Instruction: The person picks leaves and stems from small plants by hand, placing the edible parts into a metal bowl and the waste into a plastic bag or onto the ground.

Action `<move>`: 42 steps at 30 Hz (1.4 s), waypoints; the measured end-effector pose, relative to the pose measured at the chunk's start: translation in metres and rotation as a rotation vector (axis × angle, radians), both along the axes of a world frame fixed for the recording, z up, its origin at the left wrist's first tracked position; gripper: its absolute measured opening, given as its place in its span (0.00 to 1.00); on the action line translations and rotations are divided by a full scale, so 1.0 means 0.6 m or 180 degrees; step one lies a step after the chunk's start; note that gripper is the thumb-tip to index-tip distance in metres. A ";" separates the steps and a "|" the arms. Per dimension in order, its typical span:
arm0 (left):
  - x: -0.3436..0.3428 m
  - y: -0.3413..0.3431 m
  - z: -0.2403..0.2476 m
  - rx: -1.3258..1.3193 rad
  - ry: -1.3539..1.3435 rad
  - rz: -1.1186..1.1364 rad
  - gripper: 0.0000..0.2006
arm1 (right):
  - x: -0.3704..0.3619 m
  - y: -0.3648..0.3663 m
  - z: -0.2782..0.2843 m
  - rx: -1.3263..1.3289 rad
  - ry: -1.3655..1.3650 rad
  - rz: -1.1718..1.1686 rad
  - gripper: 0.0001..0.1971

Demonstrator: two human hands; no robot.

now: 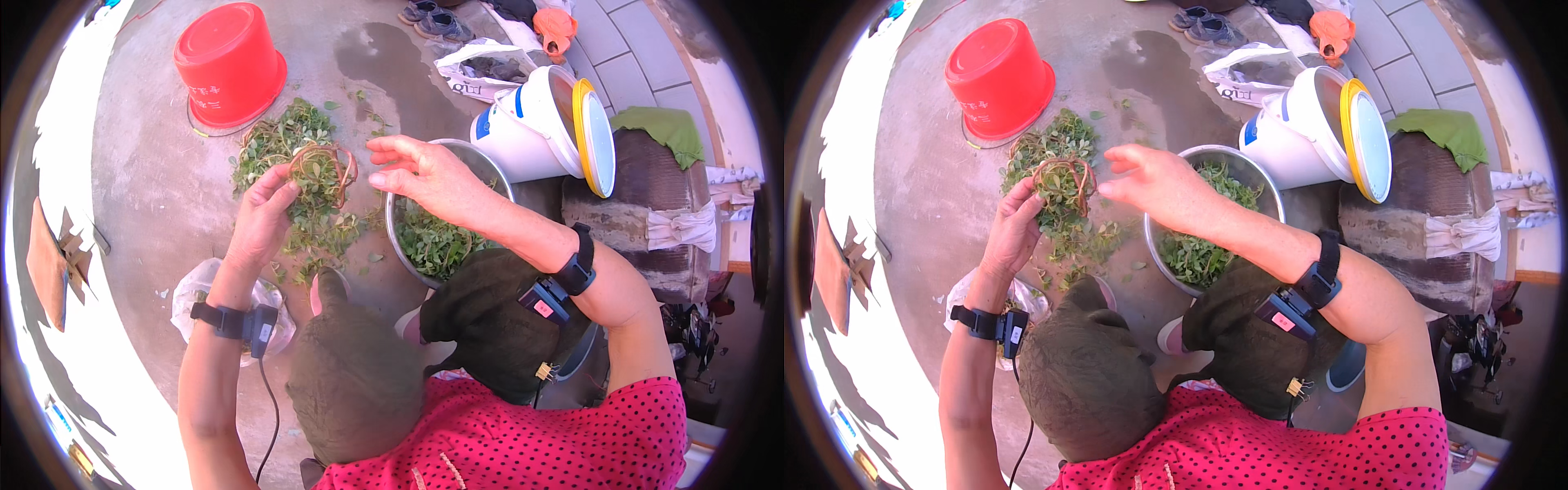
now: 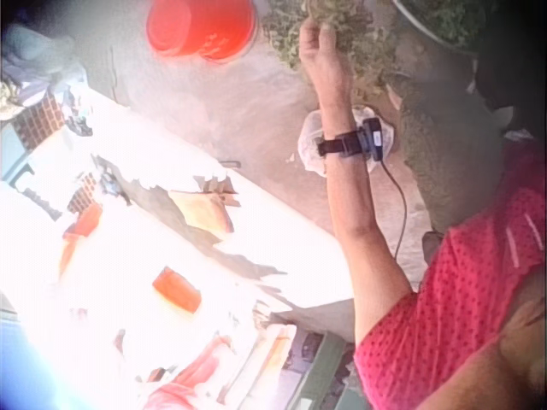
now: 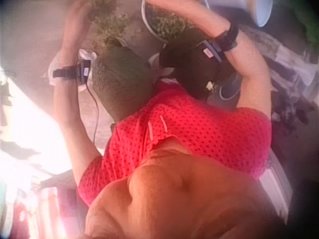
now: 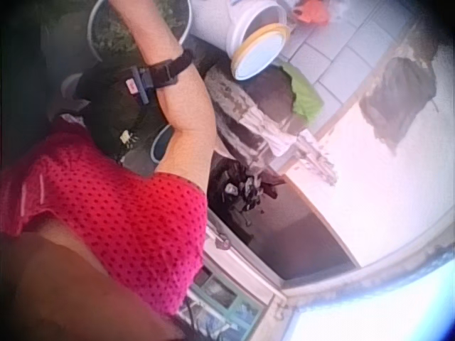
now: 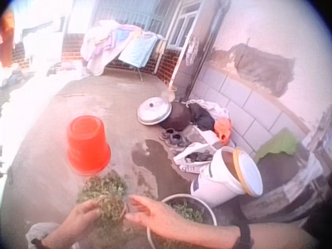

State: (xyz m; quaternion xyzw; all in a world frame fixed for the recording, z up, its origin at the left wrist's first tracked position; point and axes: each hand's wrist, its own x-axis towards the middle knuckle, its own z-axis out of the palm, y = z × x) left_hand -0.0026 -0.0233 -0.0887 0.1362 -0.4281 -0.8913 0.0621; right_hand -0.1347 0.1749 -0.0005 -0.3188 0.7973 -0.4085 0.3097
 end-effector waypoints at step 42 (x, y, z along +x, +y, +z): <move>0.050 0.033 0.271 -0.1440 -0.0459 -0.0281 0.10 | 0.042 -0.052 0.102 -0.1820 0.0407 0.0058 0.10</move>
